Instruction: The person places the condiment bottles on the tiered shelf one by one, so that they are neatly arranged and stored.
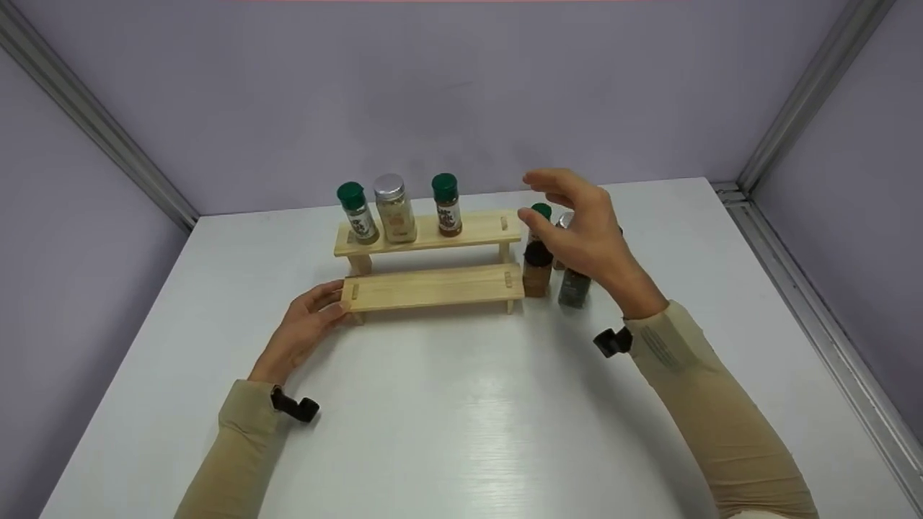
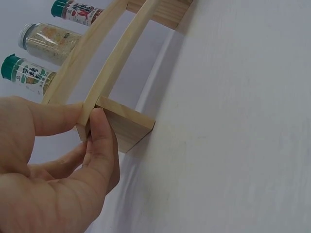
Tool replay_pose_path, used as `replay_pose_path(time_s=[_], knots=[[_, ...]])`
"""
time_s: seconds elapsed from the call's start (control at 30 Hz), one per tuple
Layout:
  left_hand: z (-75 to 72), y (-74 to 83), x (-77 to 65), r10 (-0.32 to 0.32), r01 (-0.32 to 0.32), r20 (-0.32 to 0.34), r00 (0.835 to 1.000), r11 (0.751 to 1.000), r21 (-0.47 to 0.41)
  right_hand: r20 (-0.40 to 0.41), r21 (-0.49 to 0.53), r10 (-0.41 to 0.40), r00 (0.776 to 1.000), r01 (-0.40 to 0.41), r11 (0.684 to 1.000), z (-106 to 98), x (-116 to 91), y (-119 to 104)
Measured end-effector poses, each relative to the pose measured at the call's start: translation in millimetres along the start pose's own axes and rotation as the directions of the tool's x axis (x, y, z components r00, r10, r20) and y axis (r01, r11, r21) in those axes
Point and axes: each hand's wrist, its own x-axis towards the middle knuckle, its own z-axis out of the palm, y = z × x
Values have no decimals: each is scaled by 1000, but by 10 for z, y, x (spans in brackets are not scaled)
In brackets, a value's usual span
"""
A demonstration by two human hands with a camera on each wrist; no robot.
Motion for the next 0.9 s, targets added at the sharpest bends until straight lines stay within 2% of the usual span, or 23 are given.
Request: replay_pose_path(time_s=[0.2, 0.43, 0.63, 0.9], knots=[[-11, -8, -3, 7, -7, -1, 1000, 1000, 20, -36, -14, 35, 999, -35, 999, -153, -192, 172], [-19, -20, 12, 15, -16, 9, 1000, 1000, 10, -47, -53, 77, 996, -80, 995, -245, -452, 487], [-21, -15, 0, 22, -22, 9, 1000, 1000, 13, -39, -55, 144, 989, -146, 988, -220, -638, 709], [-5, -15, -10, 31, -31, 8, 999, 1000, 0, -12, -92, 161, 987, -161, 983, -119, -825, 967]])
